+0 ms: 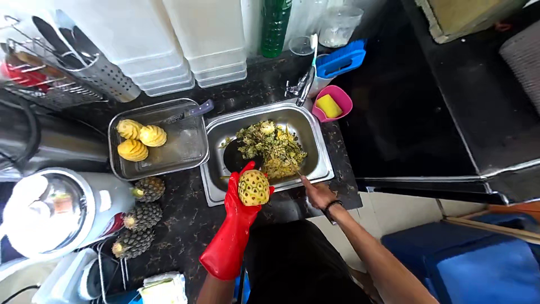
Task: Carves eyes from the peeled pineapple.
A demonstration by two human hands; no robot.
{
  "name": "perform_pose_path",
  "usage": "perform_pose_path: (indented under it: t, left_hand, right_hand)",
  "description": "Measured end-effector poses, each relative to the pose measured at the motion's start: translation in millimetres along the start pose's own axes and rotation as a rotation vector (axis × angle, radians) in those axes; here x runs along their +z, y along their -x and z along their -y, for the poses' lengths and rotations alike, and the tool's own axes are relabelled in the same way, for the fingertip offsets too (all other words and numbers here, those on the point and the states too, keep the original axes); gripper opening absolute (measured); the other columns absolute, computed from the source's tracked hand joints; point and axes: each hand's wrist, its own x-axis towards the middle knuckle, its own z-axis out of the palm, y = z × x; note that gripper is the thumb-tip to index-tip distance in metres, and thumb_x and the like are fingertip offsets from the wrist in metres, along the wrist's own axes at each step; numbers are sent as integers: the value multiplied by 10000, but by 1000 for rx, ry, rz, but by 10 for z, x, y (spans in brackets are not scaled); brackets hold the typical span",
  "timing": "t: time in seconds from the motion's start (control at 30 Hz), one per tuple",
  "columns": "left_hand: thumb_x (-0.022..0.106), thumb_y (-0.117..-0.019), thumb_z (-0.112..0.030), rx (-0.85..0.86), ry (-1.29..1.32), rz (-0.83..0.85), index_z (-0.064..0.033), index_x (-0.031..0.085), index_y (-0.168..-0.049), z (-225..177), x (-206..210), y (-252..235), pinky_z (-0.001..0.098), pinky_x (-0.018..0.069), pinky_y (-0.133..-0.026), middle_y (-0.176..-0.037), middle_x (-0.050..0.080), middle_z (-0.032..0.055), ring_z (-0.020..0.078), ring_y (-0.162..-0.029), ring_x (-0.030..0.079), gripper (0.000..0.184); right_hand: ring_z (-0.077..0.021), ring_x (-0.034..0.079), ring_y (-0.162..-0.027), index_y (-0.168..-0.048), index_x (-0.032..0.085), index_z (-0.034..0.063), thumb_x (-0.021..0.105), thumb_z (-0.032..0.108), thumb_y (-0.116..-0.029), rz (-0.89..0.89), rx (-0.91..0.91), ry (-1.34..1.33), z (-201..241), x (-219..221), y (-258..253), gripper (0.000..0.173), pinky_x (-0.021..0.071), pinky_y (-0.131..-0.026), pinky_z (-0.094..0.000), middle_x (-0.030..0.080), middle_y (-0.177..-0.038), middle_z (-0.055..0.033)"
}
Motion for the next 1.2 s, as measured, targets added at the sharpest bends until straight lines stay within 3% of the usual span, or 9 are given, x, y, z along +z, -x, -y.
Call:
perform_pose_path:
  t: [0.23,0.33,0.4,0.5,0.7,0.83,0.97,1.07,1.2]
  left_hand:
    - [372,-1017,-632,58,-39,-217,-171,519,-1395,283,276,12,582,558,-892,-1265,624,182,356,-1109,644,613]
    - [247,-1126,-265,195,-349,-319,-128,333,-1526,462,442,237,461,487,-1030,-1451,478,149,248,-1287,516,432]
    - [441,-1052,-10,327,-727,-246,-11,379,-1503,565,481,507,333,469,-1075,-1442,512,155,170,-1296,528,454]
    - [453,-1053,-47,450,-743,-106,-4,435,-1464,700,376,591,309,459,-1084,-1415,543,123,132,-1290,530,413]
    - [370,-1100,-140,489,-505,-291,-68,465,-1448,792,458,290,372,502,-1025,-1363,576,114,174,-1217,580,368]
    - [425,-1076,-452,421,-54,-413,-183,501,-1452,628,552,128,632,527,-928,-1369,580,175,373,-1194,607,468]
    - [315,-1079,-521,375,-77,-418,-179,520,-1396,659,495,222,506,562,-866,-1235,641,126,277,-1079,650,510]
    - [243,-1125,-323,450,-158,-291,-108,463,-1417,724,498,383,384,530,-948,-1258,609,92,178,-1120,605,424]
    - [307,-1089,-467,409,-55,-371,-162,518,-1385,626,443,159,471,557,-881,-1225,639,119,251,-1078,644,474]
  right_hand:
    - [-211,584,-624,-706,632,84,381,755,-959,35,-543,62,497,-54,360,760,490,-635,-497,547,-610,-28]
    - [-303,662,-678,-708,665,64,321,884,-878,-93,-697,279,719,-137,593,906,515,-638,-561,619,-631,-100]
    - [-321,690,-694,-722,678,72,304,927,-841,-152,-767,426,770,-202,658,941,521,-628,-557,645,-646,-114]
    - [-315,701,-667,-713,679,83,327,937,-826,-258,-832,560,771,-227,650,930,519,-581,-534,654,-633,-107]
    - [-334,694,-602,-695,682,81,363,899,-847,-416,-873,604,675,-255,433,890,506,-506,-535,646,-596,-114]
    - [-443,708,-893,-894,723,20,391,820,-926,-120,-516,552,731,-525,187,866,526,-757,-659,711,-845,-227]
    - [-364,699,-730,-771,712,50,408,847,-883,-47,-804,486,825,-413,398,860,535,-665,-604,671,-686,-148]
    - [-315,698,-707,-730,685,90,339,918,-840,-26,-916,588,1016,-363,442,904,521,-643,-558,652,-647,-102]
    - [-317,688,-651,-690,665,81,353,892,-859,-95,-953,607,994,-349,233,885,508,-577,-542,632,-610,-108]
